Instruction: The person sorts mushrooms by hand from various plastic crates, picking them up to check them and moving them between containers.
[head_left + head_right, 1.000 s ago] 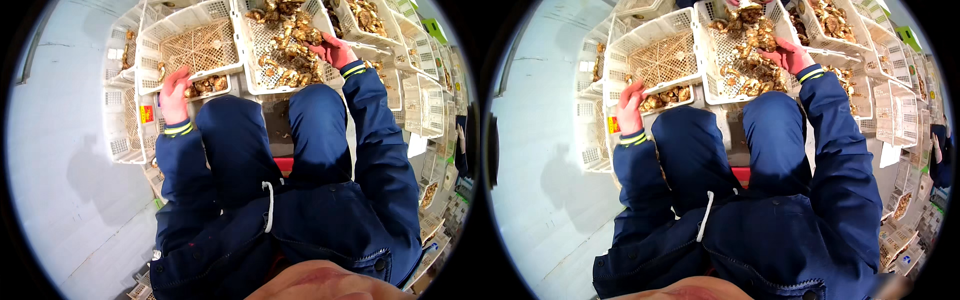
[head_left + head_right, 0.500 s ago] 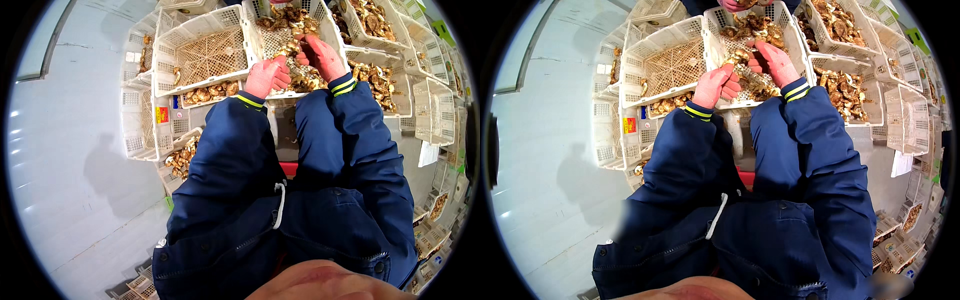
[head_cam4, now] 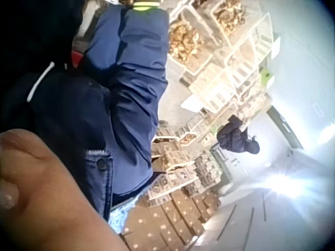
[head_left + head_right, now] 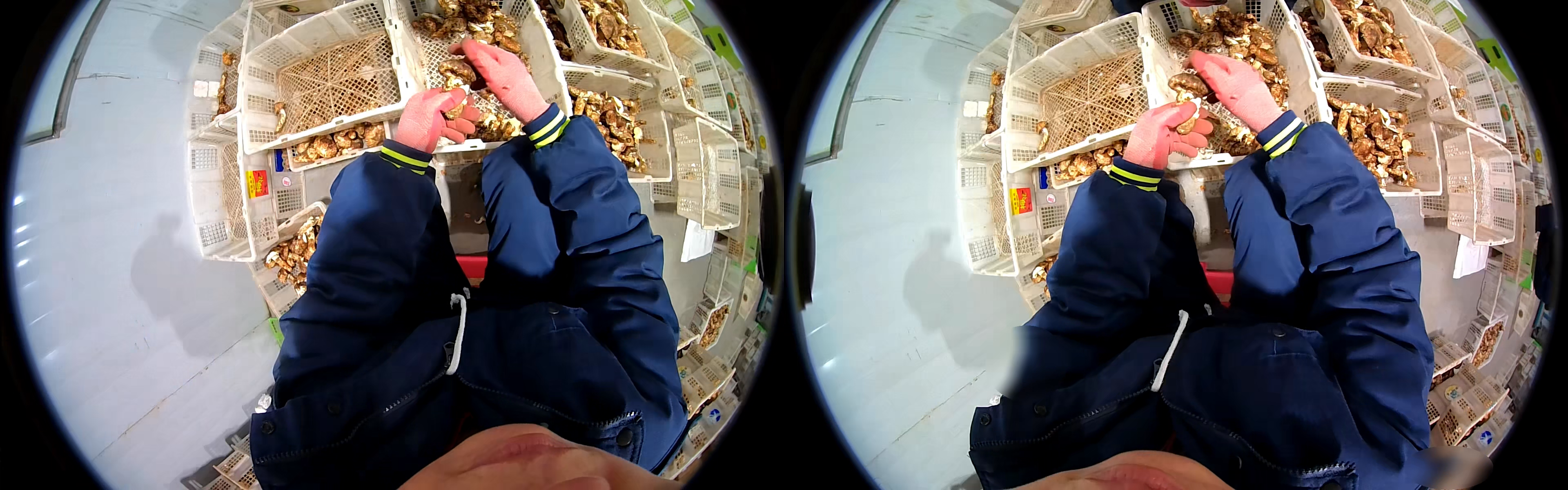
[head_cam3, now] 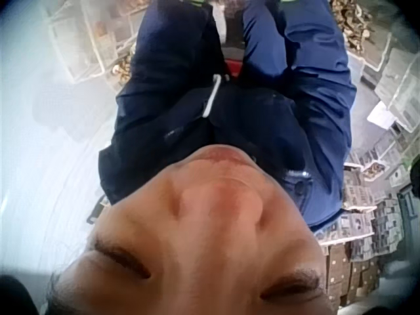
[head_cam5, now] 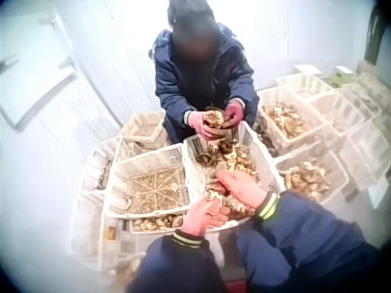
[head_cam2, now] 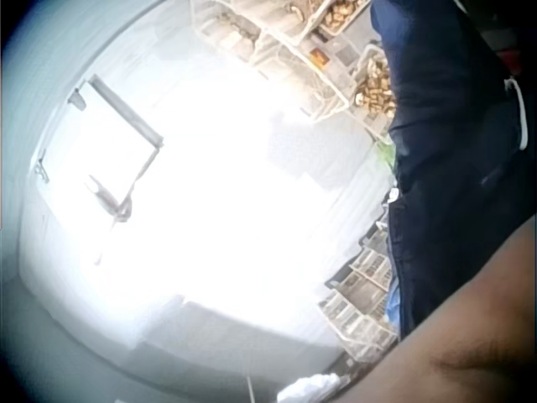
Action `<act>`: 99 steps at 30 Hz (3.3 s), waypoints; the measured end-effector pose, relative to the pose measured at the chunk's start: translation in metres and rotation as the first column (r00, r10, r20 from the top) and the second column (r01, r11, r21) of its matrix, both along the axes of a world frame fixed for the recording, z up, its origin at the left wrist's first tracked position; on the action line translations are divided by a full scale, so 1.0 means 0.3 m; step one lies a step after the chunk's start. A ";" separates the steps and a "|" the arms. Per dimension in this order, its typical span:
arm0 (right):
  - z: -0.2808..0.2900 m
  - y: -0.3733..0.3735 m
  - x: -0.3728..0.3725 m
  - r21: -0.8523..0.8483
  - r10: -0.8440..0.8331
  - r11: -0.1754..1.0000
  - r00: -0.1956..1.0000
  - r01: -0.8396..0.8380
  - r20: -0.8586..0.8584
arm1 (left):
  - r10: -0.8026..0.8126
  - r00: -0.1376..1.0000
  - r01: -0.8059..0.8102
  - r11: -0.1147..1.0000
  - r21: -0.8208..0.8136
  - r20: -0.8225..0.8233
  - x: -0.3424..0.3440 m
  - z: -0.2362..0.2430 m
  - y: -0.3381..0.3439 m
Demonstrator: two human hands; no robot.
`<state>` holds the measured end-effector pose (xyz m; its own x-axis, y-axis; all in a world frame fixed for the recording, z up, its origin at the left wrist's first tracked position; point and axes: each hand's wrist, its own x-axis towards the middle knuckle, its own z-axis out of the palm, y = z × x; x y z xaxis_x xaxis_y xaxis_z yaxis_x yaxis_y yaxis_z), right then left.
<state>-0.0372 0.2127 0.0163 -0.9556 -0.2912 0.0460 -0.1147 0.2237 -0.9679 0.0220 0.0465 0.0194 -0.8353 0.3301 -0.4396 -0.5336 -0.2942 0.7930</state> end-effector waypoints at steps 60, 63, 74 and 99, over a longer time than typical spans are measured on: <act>0.171 -0.177 0.179 -0.269 0.119 0.957 0.993 -0.108 0.024 | 0.490 0.787 -0.330 0.848 0.415 -0.376 -0.030 -0.045 -0.067; 0.145 -0.174 0.191 -0.248 0.054 0.969 0.991 -0.023 0.120 | 0.498 0.823 -0.461 0.867 0.190 -0.275 -0.008 -0.016 -0.116; 0.073 -0.136 0.149 -0.413 0.103 0.911 0.964 0.008 0.246 | 0.499 0.758 -0.478 0.863 0.163 -0.421 -0.023 0.012 -0.115; 0.074 -0.147 0.139 -0.342 0.108 0.940 0.954 -0.007 0.278 | 0.499 0.743 -0.530 0.846 0.064 -0.447 -0.033 0.017 -0.223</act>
<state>0.0044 0.1686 0.0386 -0.9237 -0.3620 -0.1251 0.1780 -0.1166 -0.9771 0.0120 -0.0205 0.0246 -0.9753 -0.2207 0.0020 0.0845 -0.3651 0.9271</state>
